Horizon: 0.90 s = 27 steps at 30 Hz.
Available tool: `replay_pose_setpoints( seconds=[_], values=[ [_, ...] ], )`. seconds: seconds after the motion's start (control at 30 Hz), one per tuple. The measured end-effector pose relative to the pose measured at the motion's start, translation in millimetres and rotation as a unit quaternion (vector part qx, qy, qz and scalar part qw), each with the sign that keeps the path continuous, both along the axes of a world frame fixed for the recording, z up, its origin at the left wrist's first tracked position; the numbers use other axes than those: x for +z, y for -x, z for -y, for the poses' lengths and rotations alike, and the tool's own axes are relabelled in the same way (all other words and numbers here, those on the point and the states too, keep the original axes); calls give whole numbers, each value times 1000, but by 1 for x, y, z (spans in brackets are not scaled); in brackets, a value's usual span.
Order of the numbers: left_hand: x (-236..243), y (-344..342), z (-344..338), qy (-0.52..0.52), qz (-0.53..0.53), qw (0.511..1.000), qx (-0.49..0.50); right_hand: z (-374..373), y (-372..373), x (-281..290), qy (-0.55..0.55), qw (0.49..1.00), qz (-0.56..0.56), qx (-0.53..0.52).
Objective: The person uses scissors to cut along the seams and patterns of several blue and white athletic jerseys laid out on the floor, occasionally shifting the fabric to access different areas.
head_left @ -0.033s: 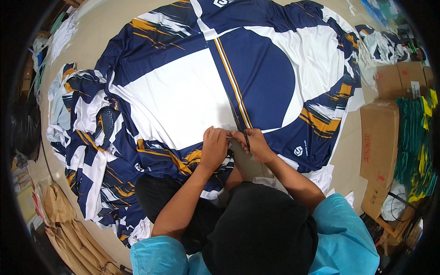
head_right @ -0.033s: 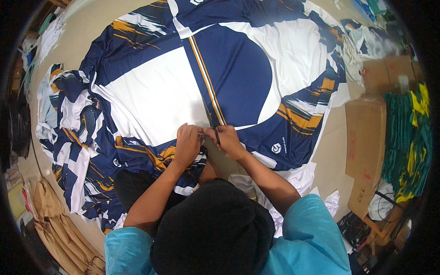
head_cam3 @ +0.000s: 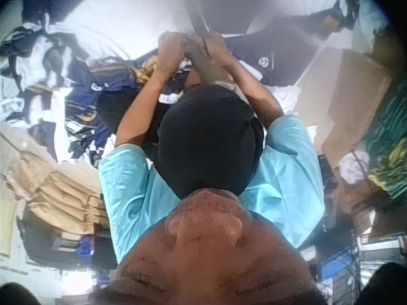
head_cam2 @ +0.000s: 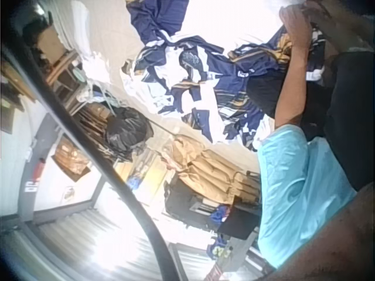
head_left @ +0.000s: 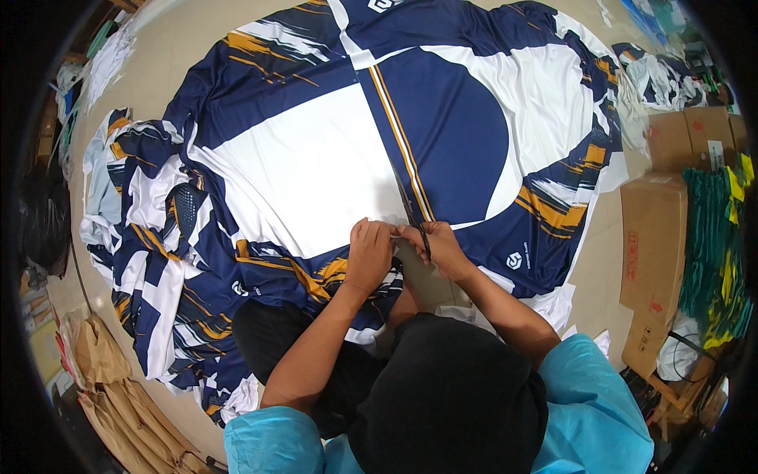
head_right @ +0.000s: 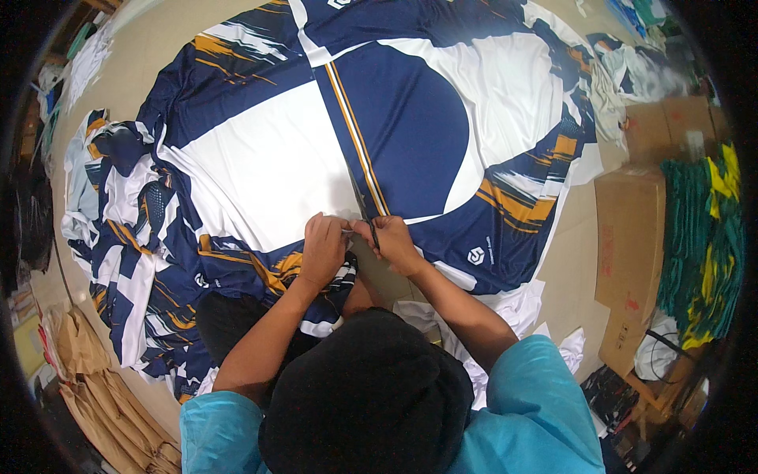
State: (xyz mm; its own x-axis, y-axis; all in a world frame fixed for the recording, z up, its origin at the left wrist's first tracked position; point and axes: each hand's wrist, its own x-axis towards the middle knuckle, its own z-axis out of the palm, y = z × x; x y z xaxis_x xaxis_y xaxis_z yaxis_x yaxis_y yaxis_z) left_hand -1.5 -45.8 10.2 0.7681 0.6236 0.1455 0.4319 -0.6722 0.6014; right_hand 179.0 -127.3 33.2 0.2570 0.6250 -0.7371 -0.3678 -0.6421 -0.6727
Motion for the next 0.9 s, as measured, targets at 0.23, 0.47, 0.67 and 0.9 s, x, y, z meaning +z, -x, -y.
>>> replay_pose_setpoints(
  seconds=[0.23,0.47,0.67,0.9],
  values=[
    [-1,-5,-7,-3,13,1000,-1,-8,-6,5,-6,1000,-5,10],
    [-2,-4,-6,-3,7,1000,-1,-26,-9,7,-6,1000,8,11],
    [-5,-4,-7,-17,4,1000,1,-33,-10,8,4,1000,-4,0],
    [-4,-5,-7,-19,2,1000,2,-30,-11,7,7,1000,-21,5]
  ],
)
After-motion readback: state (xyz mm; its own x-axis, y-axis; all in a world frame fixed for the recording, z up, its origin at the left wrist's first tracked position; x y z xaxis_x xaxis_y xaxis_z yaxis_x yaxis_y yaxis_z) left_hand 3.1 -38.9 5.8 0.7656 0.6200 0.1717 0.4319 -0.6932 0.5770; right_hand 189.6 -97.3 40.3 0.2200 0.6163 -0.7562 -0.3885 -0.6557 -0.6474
